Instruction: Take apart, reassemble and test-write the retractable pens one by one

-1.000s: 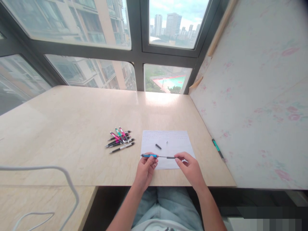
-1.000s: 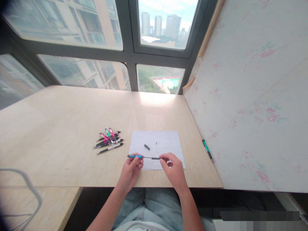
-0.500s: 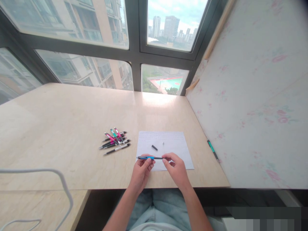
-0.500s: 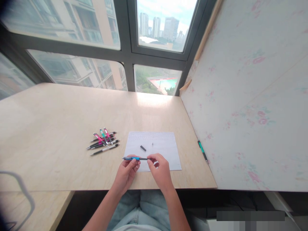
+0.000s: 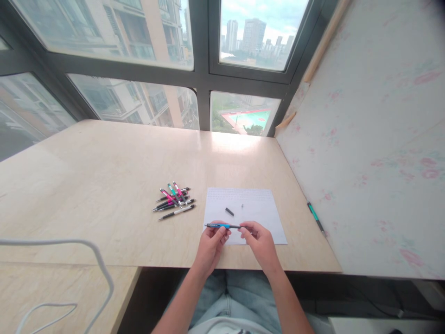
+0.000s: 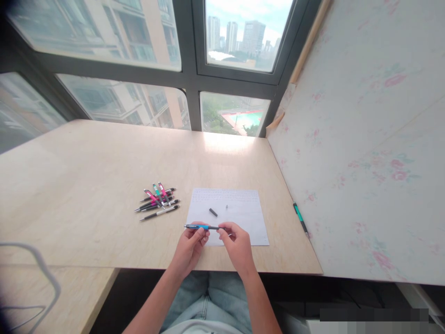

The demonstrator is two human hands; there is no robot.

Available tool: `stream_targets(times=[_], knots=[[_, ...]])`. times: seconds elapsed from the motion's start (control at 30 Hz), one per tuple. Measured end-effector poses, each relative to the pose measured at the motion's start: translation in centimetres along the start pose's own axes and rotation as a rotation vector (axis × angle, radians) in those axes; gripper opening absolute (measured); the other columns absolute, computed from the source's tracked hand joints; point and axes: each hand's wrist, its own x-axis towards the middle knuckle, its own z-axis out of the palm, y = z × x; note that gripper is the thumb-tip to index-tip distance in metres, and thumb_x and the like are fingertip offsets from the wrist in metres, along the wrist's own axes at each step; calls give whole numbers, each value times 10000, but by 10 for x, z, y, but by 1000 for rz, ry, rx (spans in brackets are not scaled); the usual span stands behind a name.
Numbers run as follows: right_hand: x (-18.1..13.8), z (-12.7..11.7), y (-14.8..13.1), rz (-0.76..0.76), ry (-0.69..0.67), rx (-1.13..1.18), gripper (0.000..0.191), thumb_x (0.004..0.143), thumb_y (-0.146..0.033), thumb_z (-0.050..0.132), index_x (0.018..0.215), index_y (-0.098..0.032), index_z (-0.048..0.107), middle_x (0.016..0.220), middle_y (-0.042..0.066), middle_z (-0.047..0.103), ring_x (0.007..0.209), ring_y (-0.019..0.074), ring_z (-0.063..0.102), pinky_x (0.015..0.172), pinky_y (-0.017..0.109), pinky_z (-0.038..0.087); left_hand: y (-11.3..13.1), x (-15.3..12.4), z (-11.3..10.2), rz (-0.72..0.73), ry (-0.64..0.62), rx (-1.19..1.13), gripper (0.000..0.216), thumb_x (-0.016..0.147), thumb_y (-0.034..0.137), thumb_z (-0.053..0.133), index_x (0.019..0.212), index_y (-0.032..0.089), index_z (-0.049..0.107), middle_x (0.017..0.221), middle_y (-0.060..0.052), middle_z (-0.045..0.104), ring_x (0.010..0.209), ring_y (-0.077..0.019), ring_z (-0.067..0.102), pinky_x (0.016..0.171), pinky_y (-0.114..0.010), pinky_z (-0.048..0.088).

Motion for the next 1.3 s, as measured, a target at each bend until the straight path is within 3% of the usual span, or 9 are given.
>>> stream_targets(times=[0.3,0.63,0.93,1.17,1.3], knots=[[0,-5,-5,-32,-41,-63,207,849,-353,620,907,-170,697,799,61,722,685,185,655,618,284,501,-1,1,-3,9,-13,22,192,750,229,765,897,149,671,799,-30,666,724,-115,616,691,-227,464],[-3,-6,0,-309,5,-213,131,872,-264,582,904,-206,694,914,62,709,844,197,654,657,278,513,0,0,1,21,30,50,237,708,259,795,885,154,677,832,-39,689,713,-125,629,702,-253,478],[1,-10,2,-292,-3,-272,136,884,-276,569,916,-199,676,892,62,705,801,190,658,620,271,519,0,0,0,7,4,31,195,733,223,776,887,155,677,840,-39,693,727,-122,632,712,-238,474],[-2,-7,-4,-422,4,-279,119,889,-246,557,895,-207,669,895,63,694,811,186,644,615,269,505,-1,0,-1,14,3,17,195,742,232,772,890,149,677,822,-34,680,722,-120,630,716,-237,482],[-2,-7,-4,-365,3,-290,146,892,-309,567,875,-206,668,863,59,695,771,187,635,619,275,494,0,-1,0,5,9,26,205,729,236,782,883,150,676,840,-38,686,726,-121,631,723,-241,486]])
